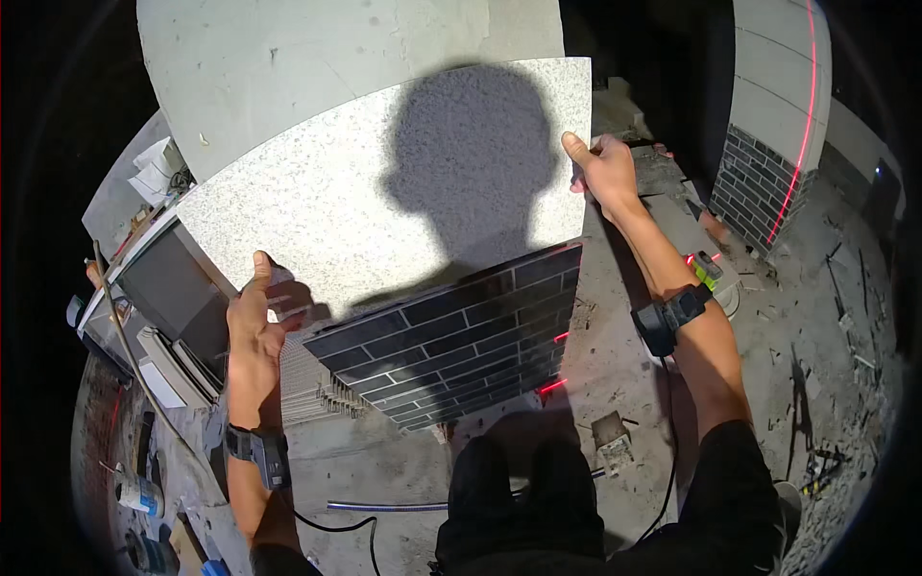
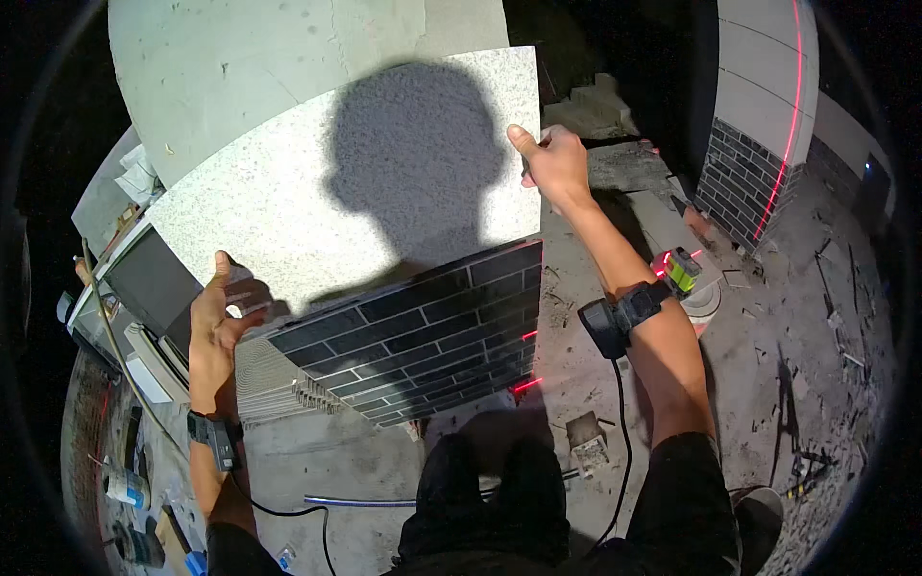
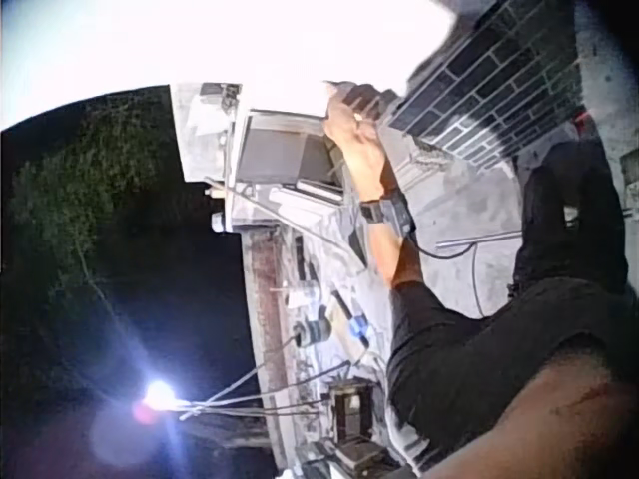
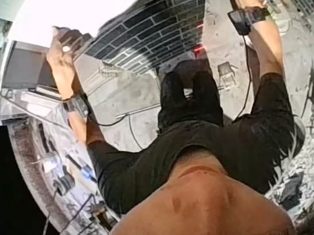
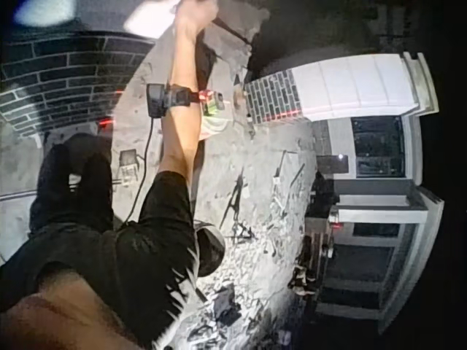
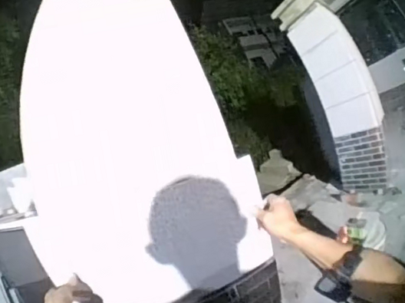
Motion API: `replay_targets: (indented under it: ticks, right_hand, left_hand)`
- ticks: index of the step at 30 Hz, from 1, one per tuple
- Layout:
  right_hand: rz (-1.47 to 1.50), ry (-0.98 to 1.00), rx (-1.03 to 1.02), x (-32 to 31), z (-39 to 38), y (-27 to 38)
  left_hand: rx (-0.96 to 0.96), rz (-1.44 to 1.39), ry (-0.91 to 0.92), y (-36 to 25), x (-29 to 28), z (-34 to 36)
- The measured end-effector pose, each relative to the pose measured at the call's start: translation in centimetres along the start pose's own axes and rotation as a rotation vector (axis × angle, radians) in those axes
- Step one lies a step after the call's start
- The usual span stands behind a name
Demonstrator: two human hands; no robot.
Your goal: Apply adhesive to a large tile and install it onto a wall, then use a laser level and measuring tape to check alignment.
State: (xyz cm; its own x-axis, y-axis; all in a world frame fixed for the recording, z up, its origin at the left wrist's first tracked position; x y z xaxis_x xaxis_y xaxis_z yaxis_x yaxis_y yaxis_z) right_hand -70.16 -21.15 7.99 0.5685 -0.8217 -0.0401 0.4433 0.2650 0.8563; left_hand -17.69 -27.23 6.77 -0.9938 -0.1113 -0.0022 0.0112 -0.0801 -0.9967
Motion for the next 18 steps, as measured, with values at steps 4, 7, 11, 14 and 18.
replay_targets:
  ticks: [4, 7, 11, 14, 18]
  right_hand:
    - [-0.017, -0.01, -0.041, -0.2, -0.1, -0.1]
    - [0.0, -0.004, -0.015, -0.3, -0.4, -0.3]
    - [-0.01, 0.0, 0.02, -0.3, -0.7, -0.5]
    - [-0.005, -0.016, -0.001, -0.5, -0.8, -0.5]
    - [-0.004, -0.024, 0.01, -0.6, -0.9, -0.8]
  left_hand:
    - [0.026, -0.033, 0.033, 0.6, 0.2, 0.4]
    - [0.032, -0.012, 0.02, 1.1, -0.1, 1.3]
    - [0.005, 0.012, 0.012, 2.1, -0.3, 2.1]
    - [-0.001, 0.011, 0.038, 2.4, -0.4, 2.4]
    - [-0.03, -0.065, 0.004, 3.3, -0.7, 3.8]
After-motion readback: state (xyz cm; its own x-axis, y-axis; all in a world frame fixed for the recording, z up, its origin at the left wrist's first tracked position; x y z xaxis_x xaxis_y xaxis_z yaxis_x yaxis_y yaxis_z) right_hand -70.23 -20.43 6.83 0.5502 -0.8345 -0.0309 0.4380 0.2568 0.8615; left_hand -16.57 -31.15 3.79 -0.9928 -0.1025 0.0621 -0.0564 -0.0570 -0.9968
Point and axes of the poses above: each hand's wrist, its own z-axis towards the middle knuckle, its own x-axis out of the palm, y = z × x, the point moved 8 cm from there along z, towards the middle knuckle, and after that the axes turned 5 degrees about -y, right-handed, at the moved point
